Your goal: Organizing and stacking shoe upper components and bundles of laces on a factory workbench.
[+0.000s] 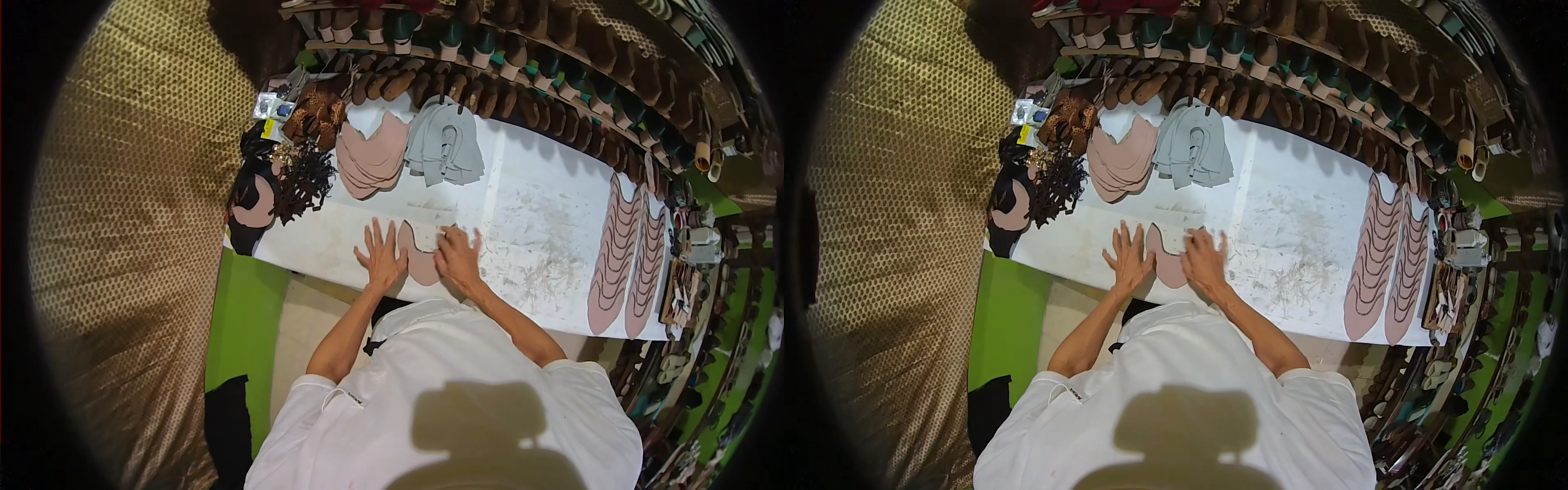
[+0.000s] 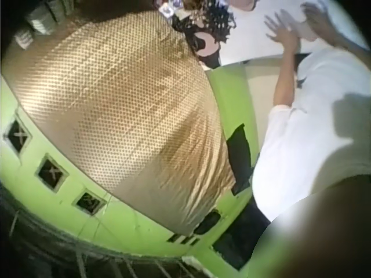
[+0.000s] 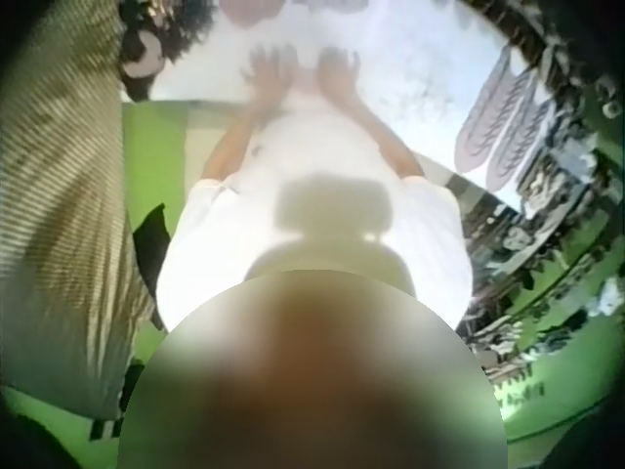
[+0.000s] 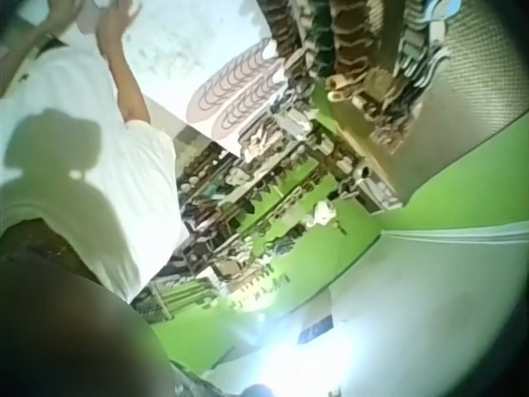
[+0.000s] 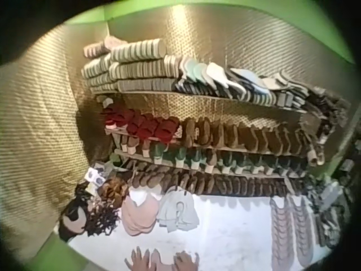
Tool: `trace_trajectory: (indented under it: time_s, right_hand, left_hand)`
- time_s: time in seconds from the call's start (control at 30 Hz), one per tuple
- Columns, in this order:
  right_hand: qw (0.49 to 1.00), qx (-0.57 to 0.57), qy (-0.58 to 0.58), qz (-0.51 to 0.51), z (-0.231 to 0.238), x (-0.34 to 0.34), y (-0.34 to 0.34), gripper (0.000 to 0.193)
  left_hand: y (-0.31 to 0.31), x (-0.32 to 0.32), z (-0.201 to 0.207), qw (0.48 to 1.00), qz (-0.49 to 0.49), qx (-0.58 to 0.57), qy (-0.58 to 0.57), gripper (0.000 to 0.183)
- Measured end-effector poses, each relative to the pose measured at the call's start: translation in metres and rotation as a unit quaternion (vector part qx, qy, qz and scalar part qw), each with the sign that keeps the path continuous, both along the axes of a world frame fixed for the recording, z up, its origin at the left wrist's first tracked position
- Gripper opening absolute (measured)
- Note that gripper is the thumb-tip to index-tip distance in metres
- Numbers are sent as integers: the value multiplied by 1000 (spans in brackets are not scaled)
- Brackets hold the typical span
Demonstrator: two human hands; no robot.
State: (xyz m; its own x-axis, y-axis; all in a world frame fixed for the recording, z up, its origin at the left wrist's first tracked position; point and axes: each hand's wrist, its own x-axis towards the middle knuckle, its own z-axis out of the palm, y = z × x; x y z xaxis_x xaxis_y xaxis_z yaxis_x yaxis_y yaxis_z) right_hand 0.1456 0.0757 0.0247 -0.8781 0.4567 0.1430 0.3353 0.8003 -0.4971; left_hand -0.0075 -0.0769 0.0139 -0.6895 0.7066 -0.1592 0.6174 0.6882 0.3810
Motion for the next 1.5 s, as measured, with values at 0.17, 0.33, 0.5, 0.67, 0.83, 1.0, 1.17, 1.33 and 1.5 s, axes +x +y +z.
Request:
trace_trajectory:
  time_s: [0.17,0.33,0.5,0.67,0.83,1.0,1.17,1.33,1.5]
  right_hand:
    - [979,34,-105,-169,-14,44,8,63]
    - [990,-3,-61,-129,-21,34,-4,55]
    - [981,-19,64,-182,-37,29,1,27]
    - [962,-35,119,-244,-32,22,14,14]
    - [960,-75,132,-237,-15,34,17,17]
    - [946,-161,171,-226,19,67,17,19]
    - [936,-158,217,-230,43,126,26,20]
    - [931,-154,226,-243,58,201,29,13]
    - [927,-150,224,-261,66,284,30,11]
  left_hand:
    - [-3,19,-6,998,55,-12,-33,72]
    - [-4,18,-22,993,112,29,-36,43]
    - [-5,6,-19,983,152,88,-48,28]
    - [-16,8,-12,980,154,107,-61,31]
    - [-11,24,7,975,169,129,-69,34]
    - [-14,55,39,948,173,244,-104,28]
    - [-8,98,62,943,120,283,-126,25]
    - [-1,157,69,935,78,310,-155,25]
    - [10,234,70,919,95,305,-229,24]
